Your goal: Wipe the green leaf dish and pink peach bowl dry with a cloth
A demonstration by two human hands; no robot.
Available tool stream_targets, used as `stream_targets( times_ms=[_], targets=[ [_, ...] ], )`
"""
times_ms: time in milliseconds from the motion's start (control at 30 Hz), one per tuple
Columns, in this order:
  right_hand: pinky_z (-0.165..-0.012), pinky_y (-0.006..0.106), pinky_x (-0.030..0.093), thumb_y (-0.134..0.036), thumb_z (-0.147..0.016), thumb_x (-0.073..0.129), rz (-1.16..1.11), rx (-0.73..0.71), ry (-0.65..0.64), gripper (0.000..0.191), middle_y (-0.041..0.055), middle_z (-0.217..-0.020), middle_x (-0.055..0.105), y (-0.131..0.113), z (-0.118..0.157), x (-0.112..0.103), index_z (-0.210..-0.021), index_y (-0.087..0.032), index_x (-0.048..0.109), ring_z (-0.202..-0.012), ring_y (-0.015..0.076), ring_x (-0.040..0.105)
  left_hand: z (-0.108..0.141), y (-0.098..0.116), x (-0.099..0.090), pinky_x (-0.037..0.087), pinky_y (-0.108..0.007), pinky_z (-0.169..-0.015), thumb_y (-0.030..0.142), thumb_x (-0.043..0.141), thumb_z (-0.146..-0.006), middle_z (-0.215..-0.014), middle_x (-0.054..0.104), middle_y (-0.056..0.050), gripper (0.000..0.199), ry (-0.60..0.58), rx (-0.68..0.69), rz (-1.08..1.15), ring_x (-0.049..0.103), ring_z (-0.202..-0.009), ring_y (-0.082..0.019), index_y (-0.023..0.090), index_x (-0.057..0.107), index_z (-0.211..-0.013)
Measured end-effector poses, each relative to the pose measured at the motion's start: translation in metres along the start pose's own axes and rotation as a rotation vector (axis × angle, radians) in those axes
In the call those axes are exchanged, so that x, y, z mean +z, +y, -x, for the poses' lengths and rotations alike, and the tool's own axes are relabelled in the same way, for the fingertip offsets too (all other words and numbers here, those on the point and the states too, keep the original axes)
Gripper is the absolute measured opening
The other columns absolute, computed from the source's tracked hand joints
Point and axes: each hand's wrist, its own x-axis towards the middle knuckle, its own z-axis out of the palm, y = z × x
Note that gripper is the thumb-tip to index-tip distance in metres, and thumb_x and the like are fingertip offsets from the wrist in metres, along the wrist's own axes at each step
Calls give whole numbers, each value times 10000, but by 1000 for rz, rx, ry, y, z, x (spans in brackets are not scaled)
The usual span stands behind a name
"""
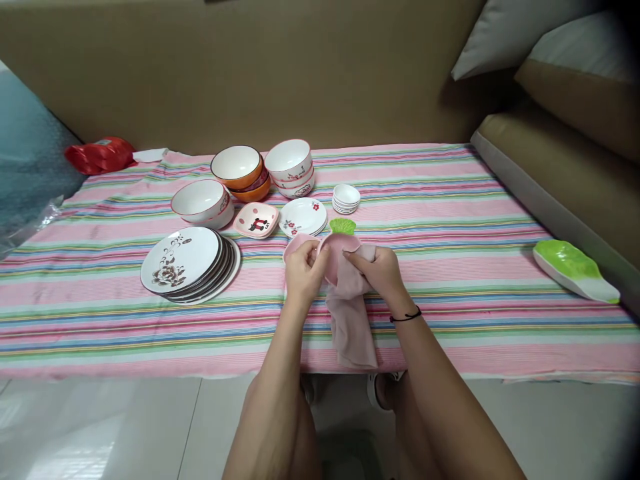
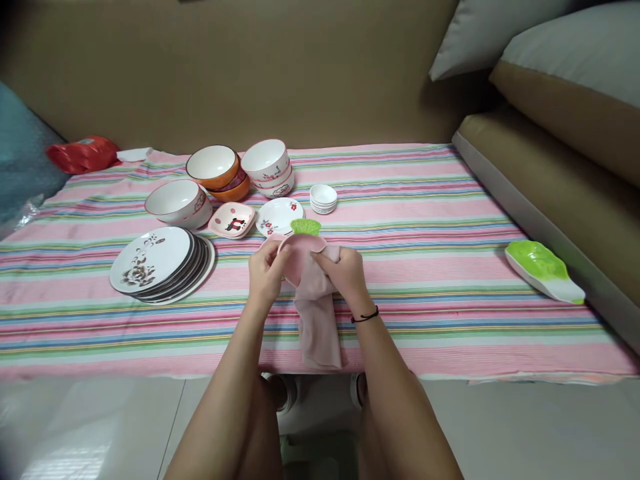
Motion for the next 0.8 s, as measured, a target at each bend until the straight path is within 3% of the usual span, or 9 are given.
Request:
stream_targets(
  times_ms=[267, 433, 567, 800],
  targets=[
    [-449, 236, 157, -506, -663, 662, 29, -123, -190, 590, -51, -523, 194, 2, 1, -9, -482, -205, 187, -504, 58, 205, -4, -2, -11, 178, -259, -499, 359, 545, -747, -528, 274, 37, 298, -240, -70, 76, 263, -519, -93, 170, 447, -540],
    [-444, 231, 181, -547, -592, 706, -65, 5, -154, 606, -50, -518, 212, -3, 3, -6, -472, -206, 220, -510, 62, 226, -6, -4, -10, 161, -258, -499, 392, 540, -745, -532, 248, 39, 359, -302, -93, 120, 247, -521, -88, 177, 357, -523],
    [-437, 230, 220, -564, -559, 730, -131, 96, -90, 571, -45, -521, 264, -6, 3, -2, -465, -196, 303, -510, 70, 259, -5, -3, -8, 155, -261, -495, 390, 538, -752, -538, 229, 39, 382, -278, -87, 152, 231, -520, -87, 184, 310, -525],
    [-428, 243, 210, -587, -729, 583, -134, -2, 24, 577, -42, -468, 244, -6, 3, 3, -458, -210, 240, -473, 74, 264, -4, -2, -5, 170, -269, -482, 382, 539, -762, -524, 219, 36, 411, -120, -96, 160, 219, -503, -87, 184, 287, -504]
  ],
)
